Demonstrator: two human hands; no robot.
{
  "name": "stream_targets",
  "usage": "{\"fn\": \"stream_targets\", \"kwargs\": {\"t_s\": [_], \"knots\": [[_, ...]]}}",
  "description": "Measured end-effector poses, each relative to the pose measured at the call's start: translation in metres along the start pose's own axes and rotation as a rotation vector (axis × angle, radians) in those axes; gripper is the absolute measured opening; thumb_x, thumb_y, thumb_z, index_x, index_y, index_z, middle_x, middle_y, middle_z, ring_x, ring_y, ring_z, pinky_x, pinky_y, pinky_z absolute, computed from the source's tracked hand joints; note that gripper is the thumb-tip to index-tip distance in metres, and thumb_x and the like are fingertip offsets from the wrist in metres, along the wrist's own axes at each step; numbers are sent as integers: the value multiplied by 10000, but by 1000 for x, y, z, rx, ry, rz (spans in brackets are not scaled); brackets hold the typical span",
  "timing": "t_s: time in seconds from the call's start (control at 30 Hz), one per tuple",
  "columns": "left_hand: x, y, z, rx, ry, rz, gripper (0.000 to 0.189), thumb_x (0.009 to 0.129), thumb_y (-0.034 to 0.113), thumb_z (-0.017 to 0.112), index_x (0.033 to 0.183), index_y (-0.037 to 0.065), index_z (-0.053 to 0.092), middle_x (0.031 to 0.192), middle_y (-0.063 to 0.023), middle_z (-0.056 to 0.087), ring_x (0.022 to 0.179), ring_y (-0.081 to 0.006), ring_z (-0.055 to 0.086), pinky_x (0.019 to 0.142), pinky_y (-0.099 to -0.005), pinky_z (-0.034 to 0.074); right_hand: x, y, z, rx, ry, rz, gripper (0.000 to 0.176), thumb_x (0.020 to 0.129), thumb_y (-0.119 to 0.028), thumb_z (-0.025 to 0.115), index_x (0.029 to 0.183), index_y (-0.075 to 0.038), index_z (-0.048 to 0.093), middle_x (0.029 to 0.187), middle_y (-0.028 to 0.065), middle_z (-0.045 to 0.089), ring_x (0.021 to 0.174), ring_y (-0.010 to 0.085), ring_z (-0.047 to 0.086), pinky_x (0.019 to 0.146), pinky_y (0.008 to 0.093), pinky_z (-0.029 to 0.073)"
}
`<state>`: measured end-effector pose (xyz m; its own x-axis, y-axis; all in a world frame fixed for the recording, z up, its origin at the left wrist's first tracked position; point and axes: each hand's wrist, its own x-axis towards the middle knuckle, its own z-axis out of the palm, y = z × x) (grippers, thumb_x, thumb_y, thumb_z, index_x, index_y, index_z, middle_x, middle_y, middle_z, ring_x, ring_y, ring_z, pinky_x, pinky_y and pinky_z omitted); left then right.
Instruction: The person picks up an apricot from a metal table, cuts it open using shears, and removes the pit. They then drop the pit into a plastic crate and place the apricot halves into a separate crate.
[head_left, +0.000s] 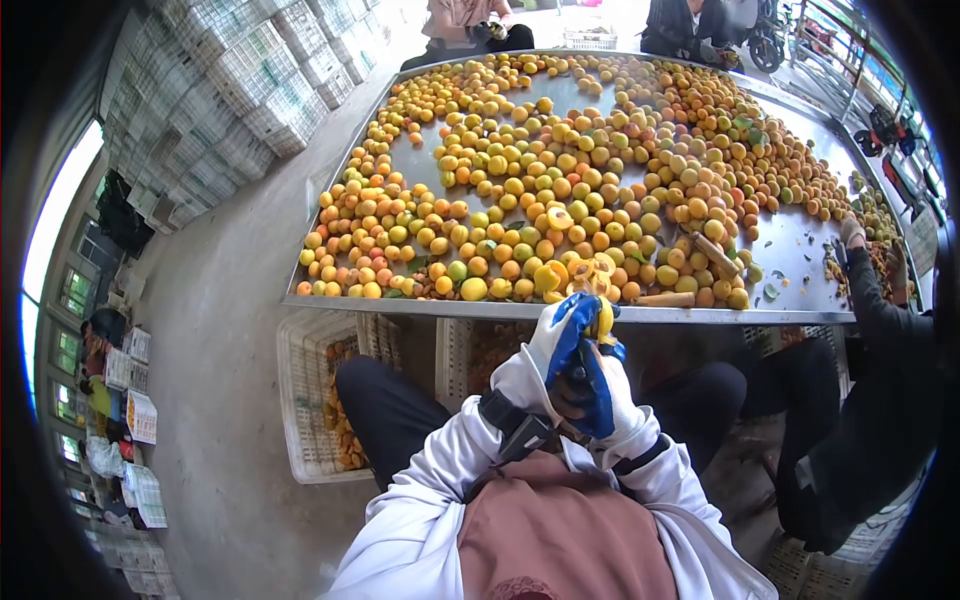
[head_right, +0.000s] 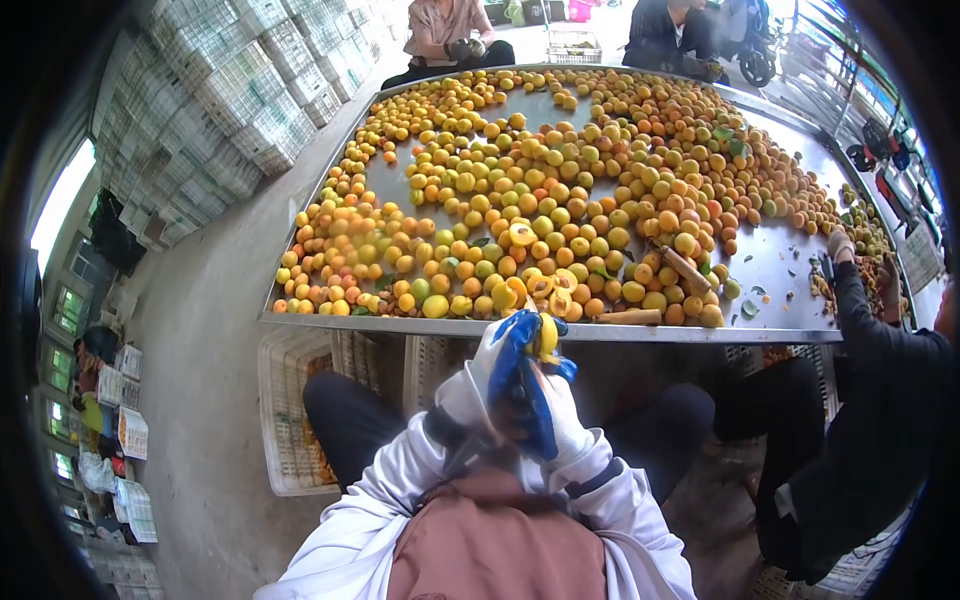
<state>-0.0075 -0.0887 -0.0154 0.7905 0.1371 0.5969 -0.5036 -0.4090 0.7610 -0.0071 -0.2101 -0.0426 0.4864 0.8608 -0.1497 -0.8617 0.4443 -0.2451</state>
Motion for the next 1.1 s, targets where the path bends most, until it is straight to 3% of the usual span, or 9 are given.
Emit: {"fn": "stream_targets", "kwargs": {"t_s": [0.1,0.17,0.3,0.47,0.53,0.67,0.73,1.07,1.1], "knots": [[-4,-6,2,-755,-47,-370,307,1053,235,505,1247,-1,536,1127,-173,641,878,-249,675,782,-393,586,-4,-3,11,-112,-9,-51,392,1062,-445,425,908,-104,543,622,53,487,465,190,461,416,290,380],[6,-11,-5,-842,-96,-477,318,1056,240,498,1248,-12,532,1131,-180,640,884,-259,678,790,-399,588,-5,-5,19,-298,240,-103,382,1064,-438,432,939,-96,550,633,58,493,449,186,448,411,287,372],[6,14,-6,-882,-35,-470,331,1057,258,494,1205,-27,572,1094,-174,658,880,-254,688,813,-368,581,-3,-5,12,-30,73,-24,366,1067,-405,457,931,-81,560,643,41,488,456,169,447,414,281,373],[10,-46,-20,-552,31,-481,374,1017,256,594,1238,-45,569,1004,-112,705,927,-180,695,824,-312,555,-1,-4,-11,-1252,385,-731,244,1056,-236,519,959,-38,623,719,-19,582,506,47,490,421,224,366],[10,-42,-34,-167,50,-303,377,987,243,639,1234,-32,567,981,-150,715,887,-216,717,790,-324,558,-16,-26,22,-836,574,-490,179,1003,-84,515,1046,18,655,773,10,622,707,92,555,645,267,467],[13,0,-50,234,-121,52,446,902,216,731,1246,-10,558,940,-177,706,813,-288,719,732,-366,562,-4,-57,22,-1210,412,-665,246,1034,-184,528,1130,22,624,807,14,635,689,93,546,651,285,478],[12,11,-51,424,-218,216,563,802,208,808,1262,9,552,898,-187,685,762,-351,692,686,-408,557,-4,-62,51,-1170,287,-308,275,1030,-226,555,1125,25,617,805,8,629,662,86,547,611,263,467],[-4,-15,-56,213,-117,67,540,811,328,779,1217,43,565,870,-184,682,769,-375,690,703,-444,555,17,-33,66,-883,395,-310,265,1015,-306,607,1060,-48,648,757,-12,613,579,59,567,477,199,426],[-7,-16,-55,146,-108,-14,479,850,318,747,1199,40,574,870,-191,683,778,-390,689,705,-440,556,20,-36,48,-887,431,-215,660,739,-116,826,1320,-4,533,1083,122,625,878,229,653,813,342,538]]}}
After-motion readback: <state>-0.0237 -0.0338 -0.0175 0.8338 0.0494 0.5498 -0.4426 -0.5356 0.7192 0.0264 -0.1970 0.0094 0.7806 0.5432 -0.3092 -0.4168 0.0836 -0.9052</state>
